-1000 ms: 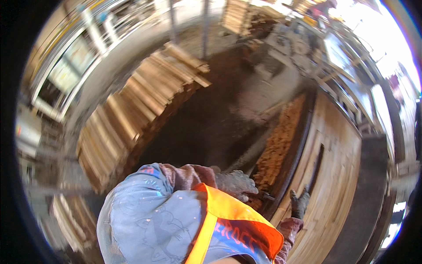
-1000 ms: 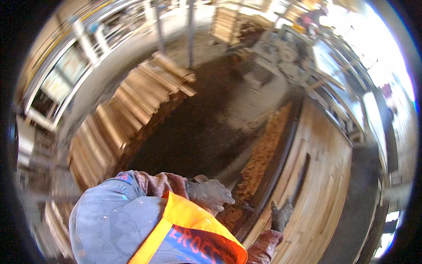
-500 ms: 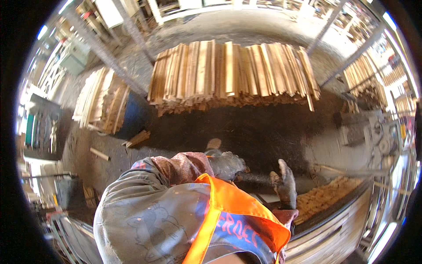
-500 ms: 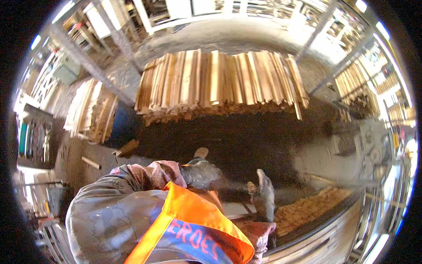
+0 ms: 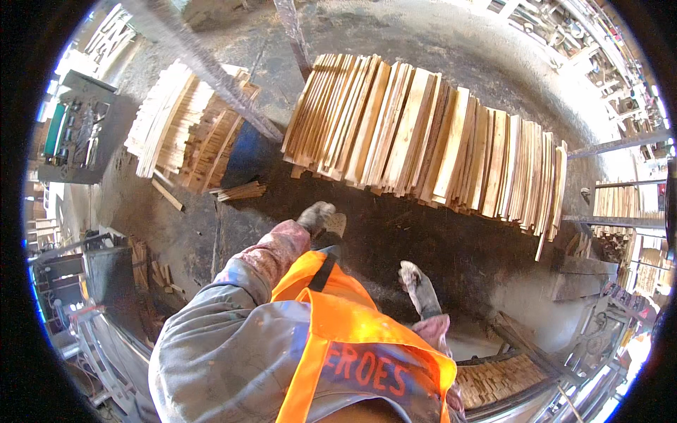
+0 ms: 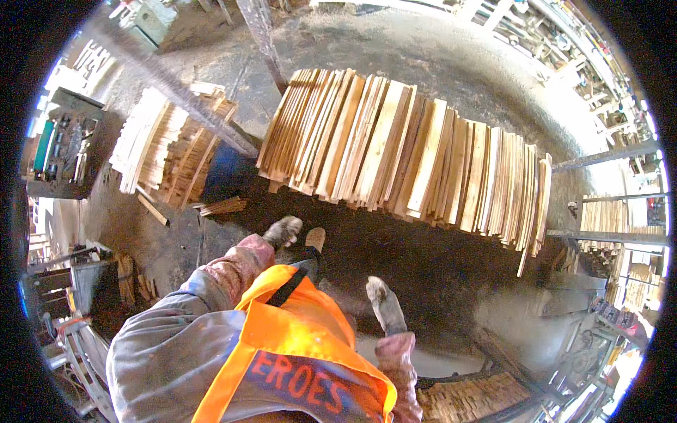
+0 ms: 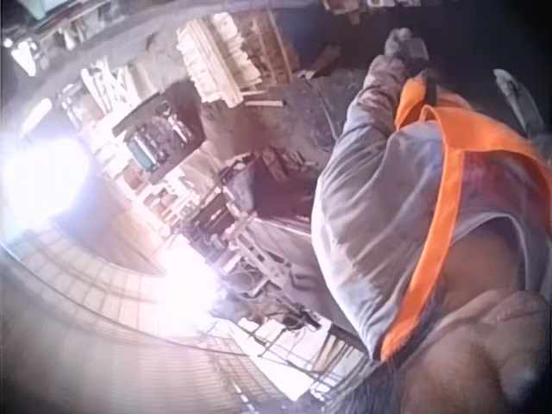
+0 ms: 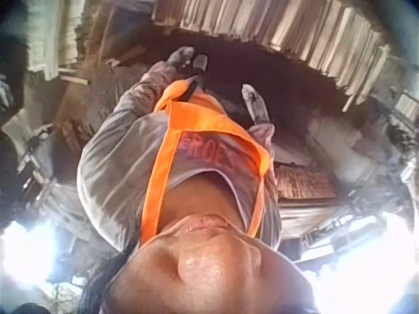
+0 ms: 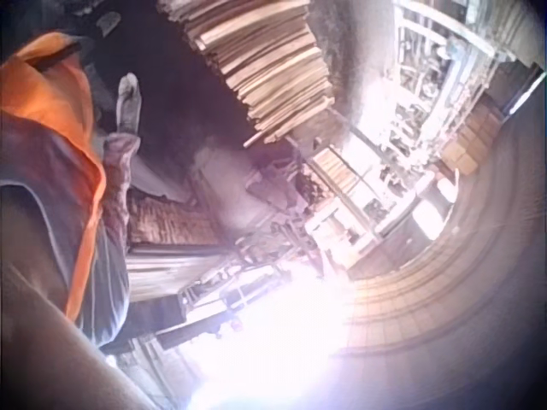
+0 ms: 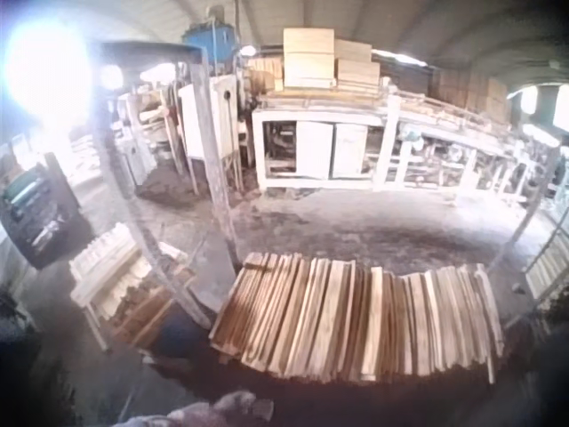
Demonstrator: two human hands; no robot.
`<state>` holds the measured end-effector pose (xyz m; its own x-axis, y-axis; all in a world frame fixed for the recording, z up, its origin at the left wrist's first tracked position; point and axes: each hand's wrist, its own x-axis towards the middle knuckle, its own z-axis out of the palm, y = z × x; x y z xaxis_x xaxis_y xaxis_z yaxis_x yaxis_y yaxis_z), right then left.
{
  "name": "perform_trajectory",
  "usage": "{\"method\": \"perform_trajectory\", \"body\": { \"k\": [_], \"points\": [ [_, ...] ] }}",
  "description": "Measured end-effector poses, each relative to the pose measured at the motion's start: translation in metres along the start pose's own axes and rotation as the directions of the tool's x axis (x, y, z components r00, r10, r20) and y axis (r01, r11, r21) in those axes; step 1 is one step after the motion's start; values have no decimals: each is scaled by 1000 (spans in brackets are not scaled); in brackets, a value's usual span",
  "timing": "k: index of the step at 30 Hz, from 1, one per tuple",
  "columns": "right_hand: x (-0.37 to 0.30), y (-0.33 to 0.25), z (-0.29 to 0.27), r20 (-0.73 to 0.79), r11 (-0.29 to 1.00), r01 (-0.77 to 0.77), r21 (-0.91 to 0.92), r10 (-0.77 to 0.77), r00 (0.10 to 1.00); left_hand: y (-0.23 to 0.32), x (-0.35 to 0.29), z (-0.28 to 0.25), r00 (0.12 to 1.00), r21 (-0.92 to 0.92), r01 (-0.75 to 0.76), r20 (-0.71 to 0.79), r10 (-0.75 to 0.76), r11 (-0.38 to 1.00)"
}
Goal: The person repeatedly picks up wooden planks from a rotating drum and places them onto a growing stack on a conveyor belt. The person uses both hands to handle the planks and occasionally adjusts the stack alignment.
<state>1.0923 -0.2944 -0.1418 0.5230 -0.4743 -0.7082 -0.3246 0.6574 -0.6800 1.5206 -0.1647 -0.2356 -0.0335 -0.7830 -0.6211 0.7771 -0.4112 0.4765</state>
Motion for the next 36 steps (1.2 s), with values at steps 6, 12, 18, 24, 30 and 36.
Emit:
{"method": "perform_trajectory", "body": {
  "k": [6,12,18,24,30,36],
  "points": [
    [188,-69,40,-178,972,-211,107,227,957,112,86,-43,763,379,124,-627,156,917],
    [315,-82,52,-325,867,-251,430,408,853,131,131,36,693,668,414,-671,262,618],
    [362,-85,57,-277,805,-237,544,438,855,79,149,6,752,769,34,-441,491,638],
    [368,-95,55,-116,617,-124,777,334,935,32,194,-71,872,595,250,-482,90,764],
    [384,-83,55,-191,528,-2,849,311,931,-17,215,-100,922,-185,-151,-381,70,971],
    [385,-83,82,-423,699,44,714,380,823,14,208,-77,854,-103,-159,-514,84,982]
  ]
}}
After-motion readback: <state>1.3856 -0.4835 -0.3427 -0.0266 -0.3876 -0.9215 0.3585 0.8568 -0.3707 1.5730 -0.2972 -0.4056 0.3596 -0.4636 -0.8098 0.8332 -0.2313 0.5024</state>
